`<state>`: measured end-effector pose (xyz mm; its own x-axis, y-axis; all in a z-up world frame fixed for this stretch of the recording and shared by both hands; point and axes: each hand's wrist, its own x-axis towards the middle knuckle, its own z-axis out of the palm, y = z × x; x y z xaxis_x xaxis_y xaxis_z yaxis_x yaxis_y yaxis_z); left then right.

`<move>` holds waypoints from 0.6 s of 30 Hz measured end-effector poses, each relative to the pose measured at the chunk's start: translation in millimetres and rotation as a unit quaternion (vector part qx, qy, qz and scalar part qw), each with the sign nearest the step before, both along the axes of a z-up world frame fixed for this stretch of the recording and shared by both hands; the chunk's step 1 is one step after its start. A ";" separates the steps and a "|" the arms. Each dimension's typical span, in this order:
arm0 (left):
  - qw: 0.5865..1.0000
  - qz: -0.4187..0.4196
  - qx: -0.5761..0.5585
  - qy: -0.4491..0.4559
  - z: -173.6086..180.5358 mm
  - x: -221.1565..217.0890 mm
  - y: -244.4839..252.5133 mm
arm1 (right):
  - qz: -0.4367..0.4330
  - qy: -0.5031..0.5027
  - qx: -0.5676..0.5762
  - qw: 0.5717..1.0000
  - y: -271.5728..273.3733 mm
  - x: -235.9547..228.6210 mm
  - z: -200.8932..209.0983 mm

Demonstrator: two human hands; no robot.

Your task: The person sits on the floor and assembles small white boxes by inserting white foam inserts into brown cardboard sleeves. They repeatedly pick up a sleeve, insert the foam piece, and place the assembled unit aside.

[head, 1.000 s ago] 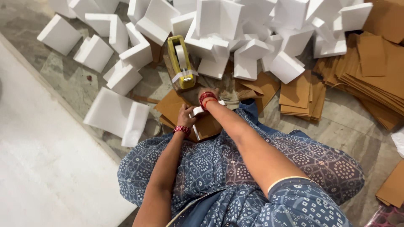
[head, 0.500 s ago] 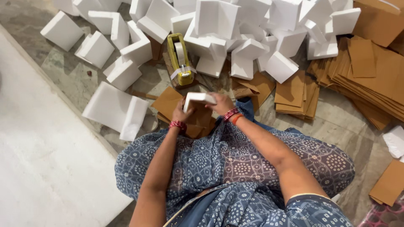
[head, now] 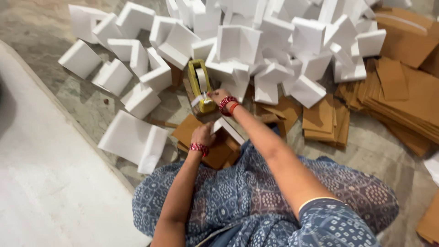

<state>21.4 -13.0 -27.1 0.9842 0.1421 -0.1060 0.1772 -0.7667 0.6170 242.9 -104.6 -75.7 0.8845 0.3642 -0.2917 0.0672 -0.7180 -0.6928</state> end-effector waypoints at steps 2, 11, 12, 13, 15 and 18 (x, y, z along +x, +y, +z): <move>1.000 -0.006 -0.001 0.019 5.1 8.9 9.2 | -0.038 0.053 -0.039 0.997 25.3 12.0 -3.1; 0.998 0.034 -0.053 0.015 20.3 7.8 7.7 | -0.025 -0.081 0.191 0.978 -65.6 -103.2 10.3; 0.997 0.038 -0.066 0.007 21.2 7.0 3.6 | -0.054 0.053 0.205 0.976 -84.6 -125.9 15.9; 0.997 0.038 -0.074 -0.004 22.8 9.0 5.2 | -0.078 0.116 0.234 0.962 -94.7 -145.2 20.5; 0.996 0.037 -0.079 -0.010 25.6 10.0 3.8 | -0.124 0.237 0.288 0.919 -111.9 -179.7 29.9; 0.997 0.041 -0.071 0.001 28.3 5.4 -0.6 | -0.169 0.246 0.336 0.893 -112.2 -212.0 36.6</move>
